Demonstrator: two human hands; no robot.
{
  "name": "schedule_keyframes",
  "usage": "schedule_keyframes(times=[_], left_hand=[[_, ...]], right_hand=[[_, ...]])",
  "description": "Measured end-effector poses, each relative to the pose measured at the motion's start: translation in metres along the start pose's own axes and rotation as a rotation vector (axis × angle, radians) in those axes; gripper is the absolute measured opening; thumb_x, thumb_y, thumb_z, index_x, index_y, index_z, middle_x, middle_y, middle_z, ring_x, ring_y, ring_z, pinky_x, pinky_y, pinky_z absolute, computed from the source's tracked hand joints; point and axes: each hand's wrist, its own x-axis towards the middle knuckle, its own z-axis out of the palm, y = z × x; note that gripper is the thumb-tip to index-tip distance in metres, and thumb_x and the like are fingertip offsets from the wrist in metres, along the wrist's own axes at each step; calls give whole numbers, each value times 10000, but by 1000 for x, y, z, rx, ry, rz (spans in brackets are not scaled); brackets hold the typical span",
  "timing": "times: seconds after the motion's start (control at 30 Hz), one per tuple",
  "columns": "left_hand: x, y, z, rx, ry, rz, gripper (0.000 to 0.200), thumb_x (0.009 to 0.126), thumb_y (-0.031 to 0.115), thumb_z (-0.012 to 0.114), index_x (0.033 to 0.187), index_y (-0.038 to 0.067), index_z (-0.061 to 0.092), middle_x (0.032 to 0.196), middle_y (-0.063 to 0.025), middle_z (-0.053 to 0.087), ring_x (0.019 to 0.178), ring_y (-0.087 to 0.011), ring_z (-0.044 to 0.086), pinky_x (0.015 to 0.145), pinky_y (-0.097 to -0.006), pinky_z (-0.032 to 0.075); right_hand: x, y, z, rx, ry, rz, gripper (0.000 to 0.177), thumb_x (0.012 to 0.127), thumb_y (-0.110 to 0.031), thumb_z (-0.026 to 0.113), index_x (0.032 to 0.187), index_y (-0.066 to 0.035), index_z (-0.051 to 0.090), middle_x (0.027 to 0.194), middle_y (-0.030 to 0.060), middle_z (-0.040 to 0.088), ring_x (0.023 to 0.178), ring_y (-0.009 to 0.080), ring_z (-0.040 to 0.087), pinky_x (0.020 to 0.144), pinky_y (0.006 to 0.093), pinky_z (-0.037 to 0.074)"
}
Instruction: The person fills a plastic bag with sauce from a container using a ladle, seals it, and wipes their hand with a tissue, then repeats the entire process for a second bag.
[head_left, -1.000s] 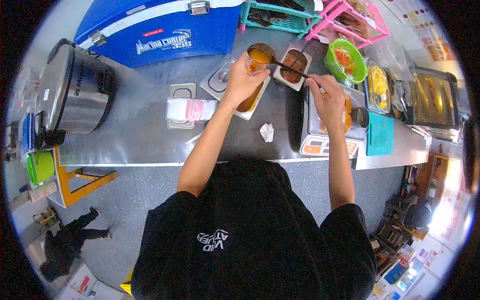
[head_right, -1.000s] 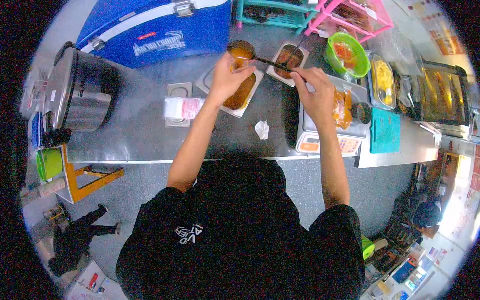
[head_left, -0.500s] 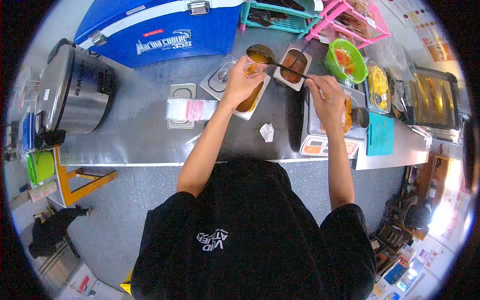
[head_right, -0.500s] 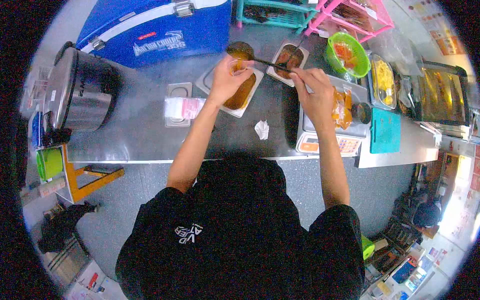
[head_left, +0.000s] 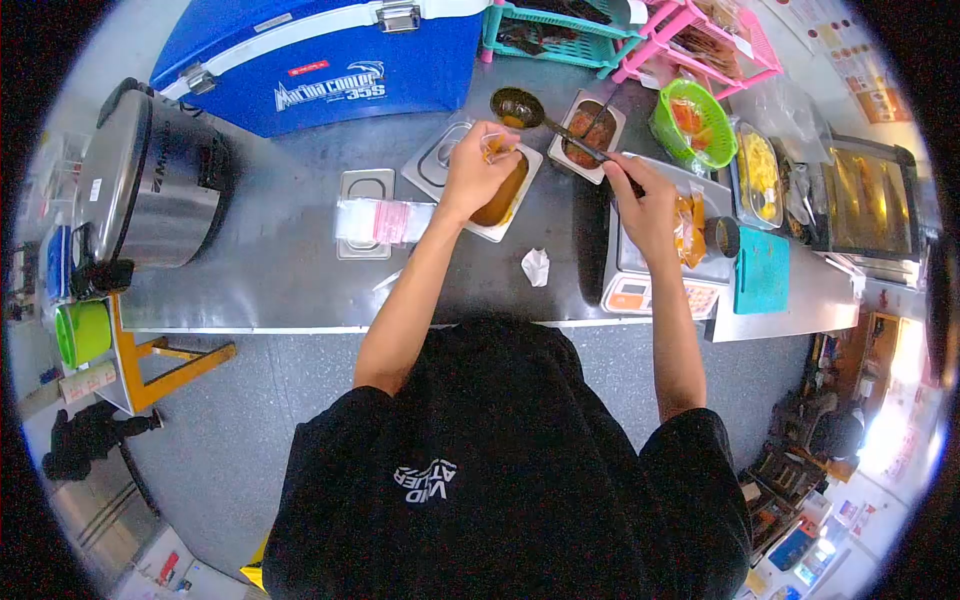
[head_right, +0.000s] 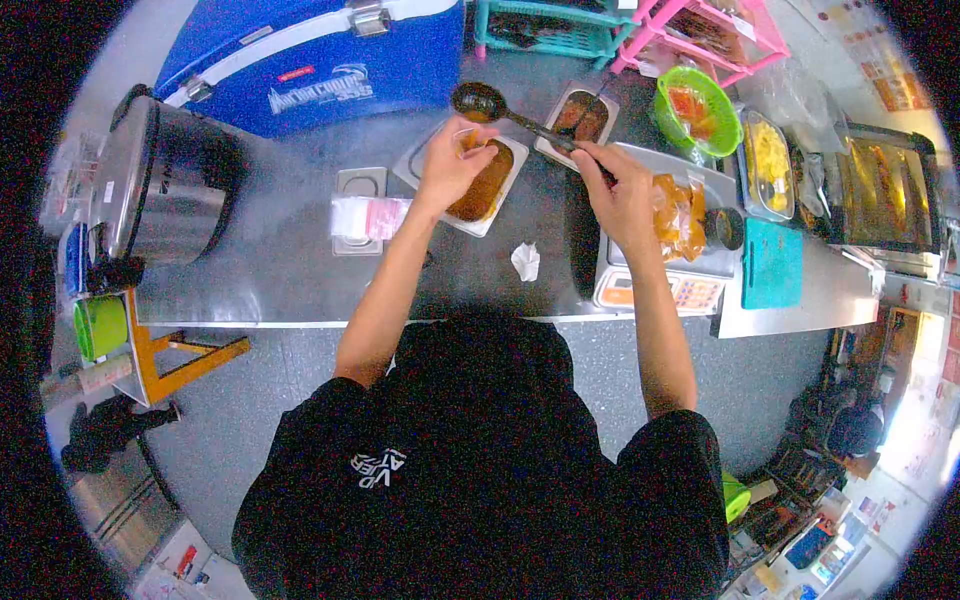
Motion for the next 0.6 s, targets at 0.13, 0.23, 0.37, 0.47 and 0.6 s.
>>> schedule_keyframes(times=[0.13, 0.23, 0.37, 0.47, 0.6], left_hand=[[-6, 2, -15, 64, 27, 16, 265, 831, -23, 703, 1031, -4, 531, 1063, -114, 691, 1017, -182, 654, 861, -309, 549], [-14, 27, -30, 71, 42, 33, 255, 835, -21, 703, 1023, 13, 534, 1048, -97, 693, 1015, -174, 649, 870, -324, 545], [-21, 85, -39, 17, -152, -51, 260, 836, 6, 721, 1027, 48, 550, 1011, -76, 695, 1000, -157, 643, 889, -334, 528], [-13, 97, -38, -88, -410, -161, 381, 831, 27, 739, 1137, 73, 518, 992, -70, 691, 982, -147, 642, 925, -335, 507], [-12, 116, -22, -113, -597, -170, 637, 833, 40, 747, 1328, 105, 352, 988, -88, 685, 978, -164, 649, 920, -331, 506]], right_hand=[[-3, 8, 2, 50, -3, 84, 193, 910, -173, 672, 991, -6, 724, 843, 166, 692, 754, 245, 672, 687, 318, 499], [-12, 20, 6, 3, -47, 169, 215, 890, -198, 682, 970, -3, 726, 906, 169, 717, 792, 282, 693, 724, 329, 524], [-15, 38, 18, -311, -290, 42, 250, 853, -227, 704, 997, -25, 726, 946, 136, 705, 854, 324, 667, 758, 371, 526], [-5, 16, 30, -394, -153, -290, 251, 837, -203, 722, 1039, -53, 723, 947, 130, 652, 899, 307, 628, 771, 363, 506], [23, -30, 30, 284, -154, -126, 191, 855, -138, 707, 1011, -27, 717, 891, 116, 638, 818, 225, 623, 709, 320, 485]])
